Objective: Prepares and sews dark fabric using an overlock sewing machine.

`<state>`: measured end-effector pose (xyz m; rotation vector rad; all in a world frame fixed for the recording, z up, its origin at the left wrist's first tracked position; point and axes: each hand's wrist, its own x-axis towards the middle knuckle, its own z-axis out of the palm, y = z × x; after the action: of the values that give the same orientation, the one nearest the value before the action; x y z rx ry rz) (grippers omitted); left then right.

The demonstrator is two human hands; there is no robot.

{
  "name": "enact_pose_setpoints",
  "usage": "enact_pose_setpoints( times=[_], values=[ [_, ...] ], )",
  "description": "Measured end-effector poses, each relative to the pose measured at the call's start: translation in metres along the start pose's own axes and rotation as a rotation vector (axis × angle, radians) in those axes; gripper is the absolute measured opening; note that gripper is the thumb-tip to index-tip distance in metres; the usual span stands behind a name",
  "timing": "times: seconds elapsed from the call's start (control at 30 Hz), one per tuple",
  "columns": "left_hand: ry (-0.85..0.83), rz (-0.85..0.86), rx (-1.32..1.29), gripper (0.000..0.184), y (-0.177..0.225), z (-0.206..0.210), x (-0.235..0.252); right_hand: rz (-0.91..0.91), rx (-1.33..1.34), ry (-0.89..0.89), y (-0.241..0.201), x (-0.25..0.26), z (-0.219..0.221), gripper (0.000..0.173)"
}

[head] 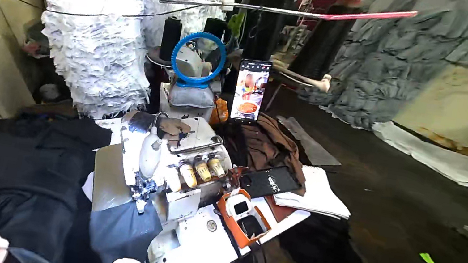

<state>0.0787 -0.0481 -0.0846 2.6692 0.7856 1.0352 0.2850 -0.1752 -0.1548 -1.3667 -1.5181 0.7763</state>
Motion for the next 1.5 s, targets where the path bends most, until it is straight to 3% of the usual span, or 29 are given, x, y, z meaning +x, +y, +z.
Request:
enact_pose_setpoints(
  times=[0.07,0.13,0.17,0.23,0.33,0.4,0.5,0.6,0.73,0.83,0.97,1.0,1.07,1.1,1.2,1.4,1.5],
  values=[
    [0.005,-0.029,0.173,0.027,-0.011,0.005,0.021,0.002,0.104,0.099,0.002,0.001,-0.013,0.017],
    [-0.098,-0.130,0.229,0.029,-0.020,0.020,0.038,0.043,0.172,0.161,0.004,0.004,-0.022,0.016],
    [-0.116,-0.092,0.231,0.027,-0.033,0.033,0.038,0.067,0.195,0.171,0.006,0.007,-0.027,0.017],
    [-0.141,0.023,0.121,0.029,-0.027,0.055,0.034,0.098,0.278,0.187,0.011,0.014,-0.034,0.018],
    [-0.272,0.097,-0.321,0.040,0.009,0.076,0.020,0.224,0.552,0.197,0.009,0.022,-0.042,0.021],
    [-0.233,0.117,-0.495,0.035,0.019,0.093,0.008,0.359,0.776,0.178,0.005,0.026,-0.050,0.024],
    [-0.088,0.082,-0.591,0.041,0.024,0.109,-0.004,0.468,0.978,0.164,0.005,0.029,-0.054,0.024],
    [0.032,0.062,-0.558,0.037,0.027,0.116,-0.009,0.519,1.095,0.165,0.005,0.030,-0.056,0.019],
    [0.069,0.061,-0.437,0.028,0.035,0.121,-0.010,0.561,1.200,0.173,0.004,0.028,-0.057,0.016],
    [0.101,0.070,-0.411,0.011,0.035,0.120,-0.006,0.584,1.244,0.163,0.006,0.024,-0.059,0.015],
    [0.070,0.051,-0.541,0.020,0.037,0.110,0.003,0.460,1.066,0.096,0.009,0.012,-0.060,0.014],
    [0.051,0.040,-0.552,0.022,0.039,0.107,0.006,0.364,0.927,0.086,0.010,0.008,-0.059,0.019],
    [0.008,0.012,-0.550,0.028,0.044,0.104,0.010,0.150,0.588,0.129,0.016,0.000,-0.052,0.049],
    [-0.012,0.002,-0.547,0.030,0.047,0.103,0.012,0.065,0.469,0.170,0.020,-0.001,-0.048,0.049],
    [-0.101,-0.015,-0.598,0.023,0.048,0.102,0.013,-0.003,0.398,0.266,0.021,-0.001,-0.045,0.013],
    [-0.089,-0.041,-0.537,0.014,0.042,0.092,0.003,0.103,0.400,0.112,0.019,-0.021,-0.049,0.014],
    [-0.019,-0.097,-0.442,0.018,0.041,0.103,0.013,0.068,0.231,0.221,0.027,-0.014,-0.046,0.011]
  ],
)
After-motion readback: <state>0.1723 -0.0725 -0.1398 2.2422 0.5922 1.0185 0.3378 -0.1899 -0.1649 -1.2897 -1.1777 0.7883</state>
